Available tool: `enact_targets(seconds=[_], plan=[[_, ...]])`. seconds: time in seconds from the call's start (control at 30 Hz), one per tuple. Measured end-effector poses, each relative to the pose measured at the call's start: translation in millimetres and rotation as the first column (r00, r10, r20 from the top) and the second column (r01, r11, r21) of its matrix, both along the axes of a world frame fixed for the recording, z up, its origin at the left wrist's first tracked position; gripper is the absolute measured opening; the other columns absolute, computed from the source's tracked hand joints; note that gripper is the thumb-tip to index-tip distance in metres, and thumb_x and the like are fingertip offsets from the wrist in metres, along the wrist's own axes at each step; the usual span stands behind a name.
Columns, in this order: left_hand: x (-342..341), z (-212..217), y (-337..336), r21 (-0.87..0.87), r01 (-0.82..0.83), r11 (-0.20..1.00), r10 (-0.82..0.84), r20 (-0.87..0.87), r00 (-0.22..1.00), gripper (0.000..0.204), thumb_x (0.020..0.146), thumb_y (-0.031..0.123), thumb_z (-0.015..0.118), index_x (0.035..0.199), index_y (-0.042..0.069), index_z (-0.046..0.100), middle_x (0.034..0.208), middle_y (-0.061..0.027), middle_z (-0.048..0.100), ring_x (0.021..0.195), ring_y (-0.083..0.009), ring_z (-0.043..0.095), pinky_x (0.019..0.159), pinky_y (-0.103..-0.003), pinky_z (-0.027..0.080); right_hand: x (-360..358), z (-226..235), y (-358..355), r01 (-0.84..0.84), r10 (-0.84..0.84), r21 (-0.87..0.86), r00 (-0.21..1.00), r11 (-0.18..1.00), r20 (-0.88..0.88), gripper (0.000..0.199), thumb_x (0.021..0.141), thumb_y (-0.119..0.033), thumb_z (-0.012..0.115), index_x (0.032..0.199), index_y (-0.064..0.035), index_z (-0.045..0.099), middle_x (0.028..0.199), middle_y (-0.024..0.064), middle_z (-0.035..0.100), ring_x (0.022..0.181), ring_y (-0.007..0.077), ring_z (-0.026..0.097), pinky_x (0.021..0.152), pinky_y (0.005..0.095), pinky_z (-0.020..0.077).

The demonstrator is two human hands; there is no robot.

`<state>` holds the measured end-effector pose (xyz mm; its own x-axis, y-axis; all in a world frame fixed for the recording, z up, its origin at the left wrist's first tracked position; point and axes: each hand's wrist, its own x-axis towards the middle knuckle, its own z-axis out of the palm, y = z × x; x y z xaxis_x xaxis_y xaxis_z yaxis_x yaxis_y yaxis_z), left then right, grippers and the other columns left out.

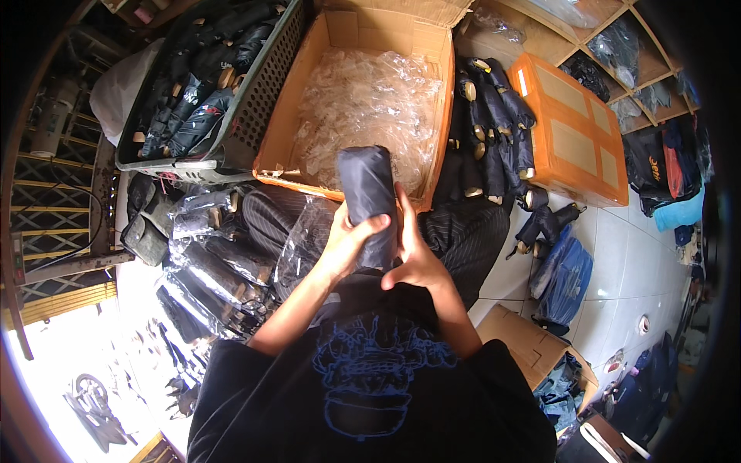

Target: The person repeatedly picks up folded black items, places them into clear plastic bags, and sets the packaged items aside. The person handles the items one at a time, using both hands to open the bags and insert the items.

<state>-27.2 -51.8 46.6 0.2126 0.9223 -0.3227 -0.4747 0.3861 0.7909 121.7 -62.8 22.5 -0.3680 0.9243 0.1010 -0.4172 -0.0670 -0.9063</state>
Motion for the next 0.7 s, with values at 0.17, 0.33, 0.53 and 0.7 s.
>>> enact_targets(seconds=[0.17,0.33,0.53,0.7], plan=[[-12,17,-9,0.285,0.198,0.938,-0.098,-0.33,0.939,0.052,0.093,0.021,0.063,0.135,-0.001,0.043,0.125,-0.0109,0.05,0.121,-0.0218,0.047,0.103,-0.036,0.037,20,-2,5,-0.086,0.082,-0.255,0.996,0.963,-0.028,0.105,0.073,-0.033,0.085,0.149,-0.0026,0.021,0.139,0.0134,0.043,0.13,0.0223,0.042,0.109,0.0387,0.0339],[-81,-33,-17,0.404,0.183,0.896,0.367,-0.908,0.203,0.041,0.086,0.027,0.07,0.116,0.001,0.057,0.107,-0.0153,0.058,0.099,-0.0307,0.056,0.089,-0.041,0.046,27,-14,-8,-0.185,0.086,-0.367,0.959,0.912,-0.27,0.071,0.081,-0.032,0.072,0.132,0.0018,0.035,0.103,0.0207,0.058,0.077,0.0284,0.066,0.069,0.0405,0.0563],[-128,-81,-21,0.223,0.22,0.95,0.213,-0.975,0.069,0.028,0.082,0.026,0.073,0.098,0.003,0.068,0.096,-0.0143,0.065,0.092,-0.0304,0.062,0.086,-0.042,0.048,26,-22,-10,-0.305,0.139,-0.411,0.912,0.859,-0.387,0.075,0.079,-0.029,0.072,0.135,0.0035,0.034,0.114,0.0241,0.056,0.076,0.0296,0.066,0.065,0.0405,0.0563],[-118,-20,-27,0.119,0.066,0.991,0.032,-0.678,0.735,0.017,0.094,0.016,0.063,0.094,0.0,0.059,0.087,-0.0111,0.071,0.075,-0.0135,0.067,0.068,-0.026,0.05,23,-25,-12,-0.317,0.161,-0.415,0.915,0.852,-0.369,0.076,0.075,-0.025,0.074,0.135,0.0018,0.035,0.109,0.0245,0.059,0.076,0.0319,0.067,0.068,0.0422,0.0563]])
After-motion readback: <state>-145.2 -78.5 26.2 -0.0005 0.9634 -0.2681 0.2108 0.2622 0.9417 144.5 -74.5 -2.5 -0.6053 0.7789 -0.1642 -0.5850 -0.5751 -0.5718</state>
